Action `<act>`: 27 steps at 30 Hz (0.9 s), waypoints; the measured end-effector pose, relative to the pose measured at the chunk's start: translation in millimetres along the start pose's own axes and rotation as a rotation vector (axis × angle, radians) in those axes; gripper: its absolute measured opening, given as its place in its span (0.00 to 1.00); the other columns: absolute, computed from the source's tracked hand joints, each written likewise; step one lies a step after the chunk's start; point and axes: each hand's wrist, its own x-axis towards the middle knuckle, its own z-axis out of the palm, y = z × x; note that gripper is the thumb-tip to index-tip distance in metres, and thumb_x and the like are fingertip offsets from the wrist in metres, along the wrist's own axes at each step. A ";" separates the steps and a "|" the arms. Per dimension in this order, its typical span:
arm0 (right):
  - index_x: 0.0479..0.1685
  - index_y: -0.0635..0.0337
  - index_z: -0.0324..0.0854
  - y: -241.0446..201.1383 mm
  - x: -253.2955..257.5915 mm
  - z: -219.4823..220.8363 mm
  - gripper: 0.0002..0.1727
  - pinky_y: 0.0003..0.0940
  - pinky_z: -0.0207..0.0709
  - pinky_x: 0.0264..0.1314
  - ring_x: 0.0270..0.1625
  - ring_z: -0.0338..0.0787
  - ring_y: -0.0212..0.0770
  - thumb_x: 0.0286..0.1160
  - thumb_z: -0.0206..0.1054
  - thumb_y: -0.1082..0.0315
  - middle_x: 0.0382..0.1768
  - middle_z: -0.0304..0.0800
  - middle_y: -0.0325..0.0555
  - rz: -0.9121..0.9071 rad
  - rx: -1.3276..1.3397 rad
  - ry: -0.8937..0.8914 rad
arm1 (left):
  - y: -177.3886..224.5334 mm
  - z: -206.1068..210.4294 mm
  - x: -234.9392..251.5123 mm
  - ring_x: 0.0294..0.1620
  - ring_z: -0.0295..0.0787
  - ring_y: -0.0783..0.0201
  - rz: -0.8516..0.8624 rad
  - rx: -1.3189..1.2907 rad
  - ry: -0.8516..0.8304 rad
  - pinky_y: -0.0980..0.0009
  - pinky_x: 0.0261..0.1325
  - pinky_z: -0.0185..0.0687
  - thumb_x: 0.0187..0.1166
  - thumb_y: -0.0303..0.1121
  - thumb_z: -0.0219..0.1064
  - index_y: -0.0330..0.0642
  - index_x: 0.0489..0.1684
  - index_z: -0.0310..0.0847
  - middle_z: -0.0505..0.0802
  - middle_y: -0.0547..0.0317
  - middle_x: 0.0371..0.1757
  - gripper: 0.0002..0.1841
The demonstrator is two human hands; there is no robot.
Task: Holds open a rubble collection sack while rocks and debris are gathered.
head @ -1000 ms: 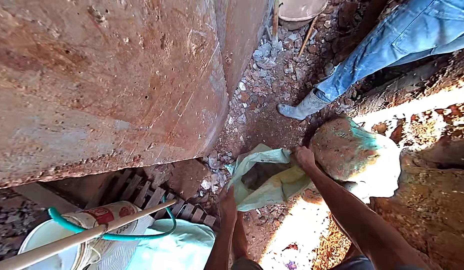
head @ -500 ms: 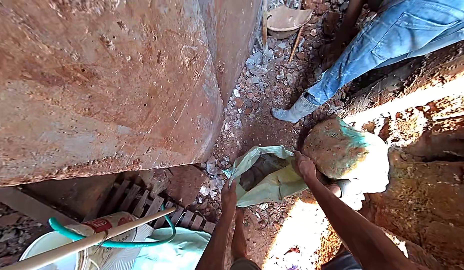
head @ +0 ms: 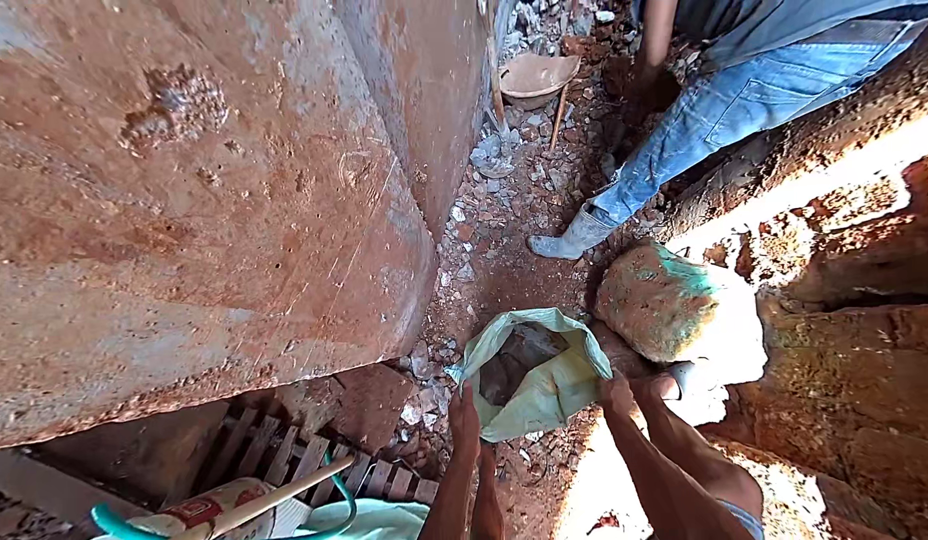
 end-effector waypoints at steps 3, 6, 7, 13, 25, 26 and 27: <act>0.75 0.64 0.78 -3.5 -7.3 -42.7 0.23 0.69 0.72 0.75 0.73 0.83 0.70 0.85 0.63 0.65 0.68 0.84 0.72 -0.160 -0.160 -0.040 | 4.6 2.6 1.5 0.77 0.77 0.47 0.017 -0.014 -0.002 0.50 0.82 0.67 0.96 0.41 0.48 0.26 0.74 0.75 0.82 0.31 0.74 0.25; 0.73 0.60 0.81 13.4 11.0 -72.7 0.24 0.71 0.73 0.73 0.71 0.85 0.69 0.81 0.67 0.60 0.66 0.87 0.69 -0.216 -0.333 -0.001 | 9.2 7.0 4.9 0.77 0.78 0.48 0.043 -0.036 0.019 0.51 0.82 0.67 0.96 0.40 0.47 0.25 0.73 0.75 0.83 0.31 0.73 0.25; 0.72 0.60 0.82 15.7 16.3 -77.2 0.23 0.70 0.73 0.73 0.71 0.85 0.69 0.81 0.67 0.60 0.66 0.87 0.68 -0.193 -0.343 0.034 | 10.7 7.3 6.3 0.77 0.78 0.48 0.055 -0.045 0.028 0.51 0.82 0.67 0.96 0.39 0.47 0.25 0.73 0.75 0.83 0.31 0.74 0.24; 0.73 0.55 0.84 -5.5 3.2 -74.8 0.20 0.69 0.75 0.70 0.74 0.83 0.69 0.88 0.58 0.61 0.70 0.84 0.68 -0.074 -0.218 0.140 | 9.2 3.2 6.2 0.80 0.74 0.43 0.079 -0.043 0.029 0.49 0.84 0.65 0.95 0.37 0.49 0.24 0.77 0.71 0.80 0.29 0.76 0.24; 0.72 0.70 0.78 -1.8 -13.7 -43.1 0.23 0.49 0.73 0.79 0.78 0.80 0.54 0.90 0.52 0.63 0.73 0.81 0.63 0.096 0.236 0.216 | 20.0 9.3 8.0 0.74 0.77 0.39 -0.036 0.026 0.147 0.43 0.78 0.67 0.95 0.41 0.49 0.23 0.69 0.77 0.83 0.26 0.69 0.25; 0.74 0.69 0.77 -6.1 -14.6 -46.1 0.24 0.47 0.72 0.81 0.81 0.79 0.53 0.90 0.51 0.63 0.76 0.80 0.61 0.082 0.068 0.194 | 19.8 10.8 10.6 0.73 0.78 0.39 -0.036 0.037 0.158 0.42 0.76 0.68 0.95 0.42 0.49 0.23 0.67 0.78 0.84 0.27 0.68 0.25; 0.74 0.71 0.76 -14.8 -11.9 -49.8 0.24 0.49 0.69 0.83 0.82 0.77 0.55 0.91 0.50 0.64 0.77 0.79 0.64 0.083 0.023 0.175 | 20.3 12.2 12.7 0.72 0.78 0.40 -0.038 0.041 0.160 0.43 0.76 0.68 0.95 0.42 0.50 0.23 0.66 0.79 0.84 0.27 0.67 0.25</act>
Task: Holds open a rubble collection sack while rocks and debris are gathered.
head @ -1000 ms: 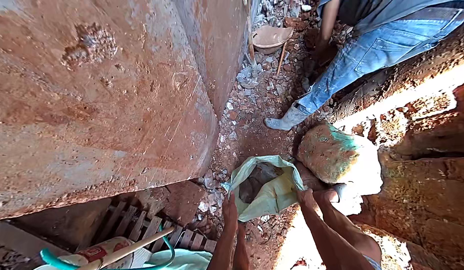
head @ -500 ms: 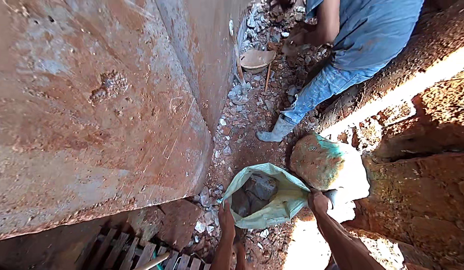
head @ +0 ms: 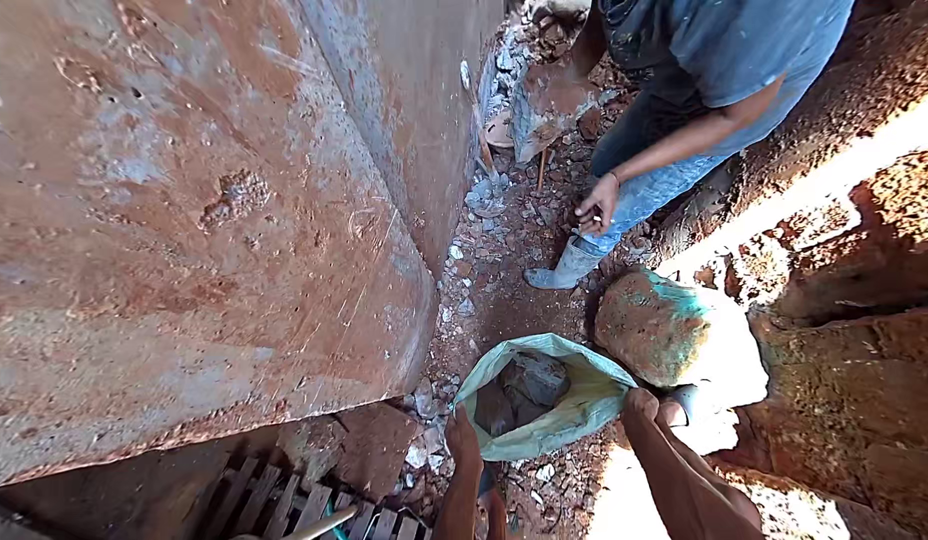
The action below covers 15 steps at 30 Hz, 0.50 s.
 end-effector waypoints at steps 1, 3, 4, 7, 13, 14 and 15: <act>0.73 0.74 0.77 -8.7 1.8 -3.4 0.23 0.54 0.67 0.83 0.81 0.77 0.59 0.92 0.52 0.64 0.75 0.79 0.68 0.014 0.132 -0.004 | 0.8 0.7 1.2 0.72 0.78 0.40 -0.006 -0.004 -0.005 0.43 0.76 0.68 0.95 0.42 0.50 0.23 0.66 0.79 0.84 0.27 0.67 0.26; 0.66 0.72 0.82 -11.9 15.6 -1.0 0.23 0.59 0.69 0.80 0.76 0.81 0.62 0.89 0.60 0.60 0.69 0.83 0.69 -0.006 0.344 -0.004 | 1.6 0.4 3.2 0.74 0.77 0.41 -0.036 -0.021 -0.018 0.43 0.77 0.68 0.95 0.44 0.50 0.24 0.67 0.79 0.83 0.28 0.69 0.26; 0.61 0.70 0.85 -7.0 26.8 3.5 0.22 0.60 0.71 0.76 0.72 0.84 0.61 0.85 0.66 0.58 0.65 0.87 0.68 -0.026 0.397 -0.013 | 1.4 -0.9 3.3 0.75 0.77 0.41 -0.055 -0.029 -0.021 0.43 0.78 0.68 0.95 0.44 0.50 0.24 0.68 0.78 0.83 0.28 0.70 0.27; 0.54 0.66 0.89 2.0 47.9 7.6 0.19 0.63 0.76 0.70 0.63 0.89 0.59 0.81 0.71 0.57 0.56 0.91 0.63 -0.120 0.400 -0.066 | 4.9 -5.1 8.5 0.77 0.75 0.41 -0.087 -0.060 -0.028 0.43 0.80 0.66 0.95 0.45 0.50 0.25 0.71 0.76 0.81 0.29 0.73 0.27; 0.59 0.68 0.86 6.6 53.9 -4.5 0.17 0.63 0.74 0.73 0.67 0.86 0.61 0.86 0.65 0.63 0.61 0.88 0.67 -0.199 0.349 -0.102 | 4.1 -5.6 14.8 0.73 0.79 0.43 -0.127 -0.194 -0.030 0.44 0.76 0.71 0.95 0.46 0.50 0.26 0.69 0.77 0.83 0.29 0.71 0.27; 0.60 0.68 0.86 6.0 52.4 -6.2 0.17 0.62 0.73 0.74 0.68 0.86 0.61 0.85 0.65 0.63 0.62 0.88 0.67 -0.193 0.341 -0.094 | 3.7 -5.9 13.4 0.73 0.79 0.43 -0.134 -0.207 -0.024 0.44 0.76 0.71 0.95 0.46 0.50 0.25 0.69 0.77 0.82 0.29 0.71 0.27; 0.62 0.68 0.86 5.4 50.6 -7.7 0.17 0.62 0.72 0.75 0.70 0.85 0.61 0.85 0.65 0.63 0.64 0.87 0.67 -0.187 0.329 -0.087 | 3.6 -6.3 11.9 0.73 0.79 0.43 -0.140 -0.211 -0.017 0.44 0.76 0.71 0.95 0.46 0.50 0.25 0.69 0.77 0.82 0.29 0.71 0.27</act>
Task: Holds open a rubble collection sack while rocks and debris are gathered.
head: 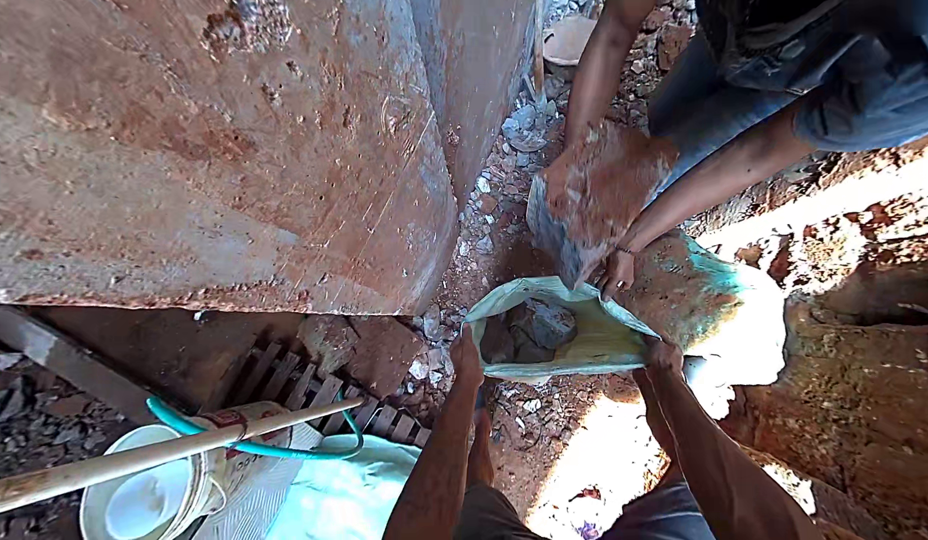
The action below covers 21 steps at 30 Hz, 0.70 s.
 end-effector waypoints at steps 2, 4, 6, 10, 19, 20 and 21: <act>0.63 0.67 0.86 0.4 -0.7 0.9 0.18 0.63 0.72 0.76 0.71 0.84 0.62 0.84 0.66 0.64 0.64 0.87 0.68 0.000 -0.013 0.019 | 1.8 -1.9 -2.1 0.74 0.77 0.43 -0.007 -0.006 0.012 0.44 0.77 0.69 0.95 0.45 0.50 0.25 0.70 0.77 0.82 0.29 0.72 0.27; 0.63 0.66 0.86 -1.0 -3.6 1.2 0.18 0.63 0.71 0.77 0.73 0.84 0.62 0.84 0.66 0.63 0.65 0.87 0.67 -0.005 -0.045 0.031 | 4.3 -4.5 -3.1 0.75 0.77 0.43 -0.005 -0.004 0.015 0.45 0.78 0.68 0.95 0.45 0.50 0.25 0.69 0.77 0.82 0.29 0.72 0.27; 0.64 0.66 0.86 -2.5 -7.1 -0.4 0.18 0.63 0.69 0.78 0.73 0.83 0.62 0.85 0.66 0.62 0.65 0.87 0.67 -0.018 -0.066 0.040 | 5.2 -6.3 -4.1 0.74 0.77 0.44 0.007 0.001 0.015 0.46 0.77 0.68 0.95 0.44 0.50 0.25 0.67 0.78 0.83 0.30 0.71 0.26; 0.62 0.67 0.86 -5.9 -12.7 -1.8 0.19 0.65 0.69 0.76 0.72 0.83 0.63 0.86 0.65 0.61 0.64 0.87 0.68 -0.030 -0.076 0.057 | 4.2 -10.7 -7.6 0.75 0.76 0.43 0.049 0.024 -0.007 0.45 0.78 0.67 0.94 0.41 0.52 0.24 0.69 0.78 0.82 0.29 0.72 0.24; 0.60 0.67 0.87 -4.0 -13.3 -2.0 0.18 0.64 0.73 0.73 0.67 0.87 0.61 0.86 0.64 0.60 0.60 0.90 0.67 -0.126 -0.093 0.005 | -5.5 -9.8 -1.6 0.64 0.84 0.49 0.119 -0.025 -0.040 0.51 0.71 0.75 0.94 0.38 0.53 0.24 0.61 0.82 0.88 0.33 0.61 0.21; 0.60 0.67 0.87 -1.3 -12.9 -3.4 0.18 0.64 0.73 0.74 0.67 0.87 0.62 0.87 0.63 0.61 0.60 0.89 0.67 -0.140 -0.091 0.001 | -4.9 -9.7 -2.9 0.61 0.86 0.51 0.121 -0.045 -0.034 0.52 0.69 0.78 0.94 0.37 0.53 0.25 0.60 0.82 0.89 0.34 0.59 0.20; 0.61 0.67 0.87 0.7 -12.5 -5.7 0.17 0.64 0.72 0.74 0.68 0.86 0.61 0.88 0.62 0.63 0.61 0.89 0.67 -0.146 -0.092 -0.003 | -4.4 -10.1 -3.6 0.59 0.86 0.52 0.114 -0.055 -0.032 0.53 0.68 0.79 0.94 0.37 0.53 0.25 0.60 0.82 0.89 0.35 0.58 0.20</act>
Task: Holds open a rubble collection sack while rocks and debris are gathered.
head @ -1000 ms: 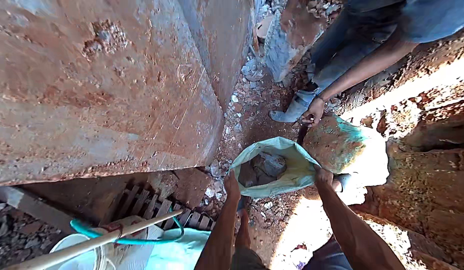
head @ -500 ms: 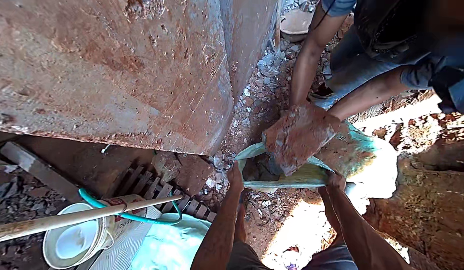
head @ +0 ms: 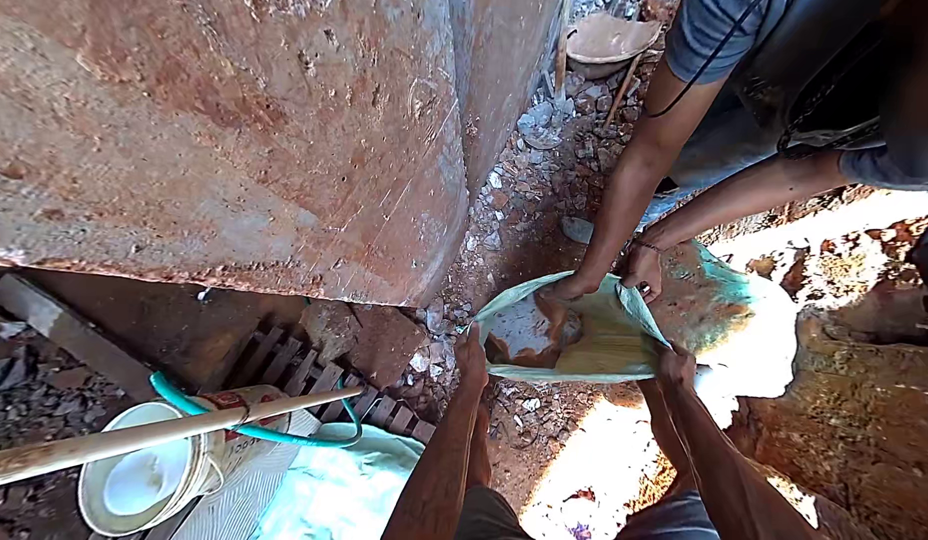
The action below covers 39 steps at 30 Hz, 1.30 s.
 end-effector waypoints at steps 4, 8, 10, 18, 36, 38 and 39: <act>0.58 0.68 0.87 7.9 1.3 0.5 0.17 0.67 0.73 0.71 0.64 0.88 0.63 0.89 0.60 0.64 0.57 0.90 0.69 -0.032 -0.026 -0.018 | -8.6 0.5 5.0 0.56 0.86 0.52 0.001 0.035 0.041 0.52 0.65 0.78 0.93 0.36 0.54 0.25 0.57 0.84 0.90 0.36 0.55 0.19; 0.56 0.71 0.86 -0.2 -6.6 10.2 0.17 0.58 0.78 0.69 0.59 0.90 0.57 0.88 0.61 0.65 0.54 0.91 0.65 -0.113 0.034 -0.121 | -18.6 -22.5 3.6 0.56 0.88 0.54 -0.009 0.006 0.049 0.55 0.65 0.82 0.94 0.36 0.53 0.26 0.62 0.81 0.90 0.36 0.57 0.20; 0.59 0.70 0.87 -6.1 -1.3 11.6 0.18 0.63 0.74 0.73 0.64 0.89 0.62 0.89 0.60 0.63 0.56 0.91 0.68 -0.172 -0.099 -0.172 | -16.4 -24.4 1.6 0.54 0.88 0.56 0.026 0.040 0.021 0.57 0.64 0.82 0.94 0.35 0.53 0.25 0.60 0.83 0.91 0.37 0.54 0.19; 0.69 0.65 0.83 -4.9 -11.8 3.3 0.19 0.69 0.70 0.76 0.71 0.85 0.70 0.88 0.60 0.65 0.64 0.87 0.70 -0.163 -0.426 -0.250 | -17.3 -29.0 8.5 0.52 0.88 0.56 0.121 0.203 -0.085 0.55 0.63 0.79 0.93 0.35 0.55 0.27 0.53 0.86 0.92 0.39 0.50 0.18; 0.57 0.65 0.89 50.3 -85.7 -50.3 0.15 0.63 0.83 0.51 0.46 0.93 0.60 0.84 0.57 0.75 0.50 0.92 0.64 -0.121 -0.180 -0.255 | -34.1 -61.2 -41.6 0.55 0.89 0.52 0.179 0.295 -0.056 0.51 0.66 0.80 0.91 0.34 0.57 0.26 0.56 0.85 0.92 0.37 0.52 0.17; 0.59 0.64 0.88 49.9 -80.7 -47.0 0.15 0.64 0.82 0.57 0.52 0.93 0.63 0.84 0.57 0.74 0.53 0.92 0.65 -0.144 -0.265 -0.292 | -36.5 -57.6 -38.0 0.56 0.90 0.53 0.216 0.282 -0.032 0.52 0.67 0.81 0.91 0.33 0.57 0.27 0.57 0.86 0.93 0.38 0.52 0.17; 0.60 0.62 0.88 51.2 -76.6 -44.9 0.16 0.65 0.81 0.60 0.55 0.92 0.64 0.84 0.58 0.73 0.55 0.92 0.65 -0.147 -0.307 -0.319 | -37.1 -57.5 -36.3 0.57 0.90 0.53 0.223 0.279 -0.036 0.51 0.68 0.80 0.91 0.33 0.57 0.27 0.58 0.86 0.93 0.37 0.54 0.17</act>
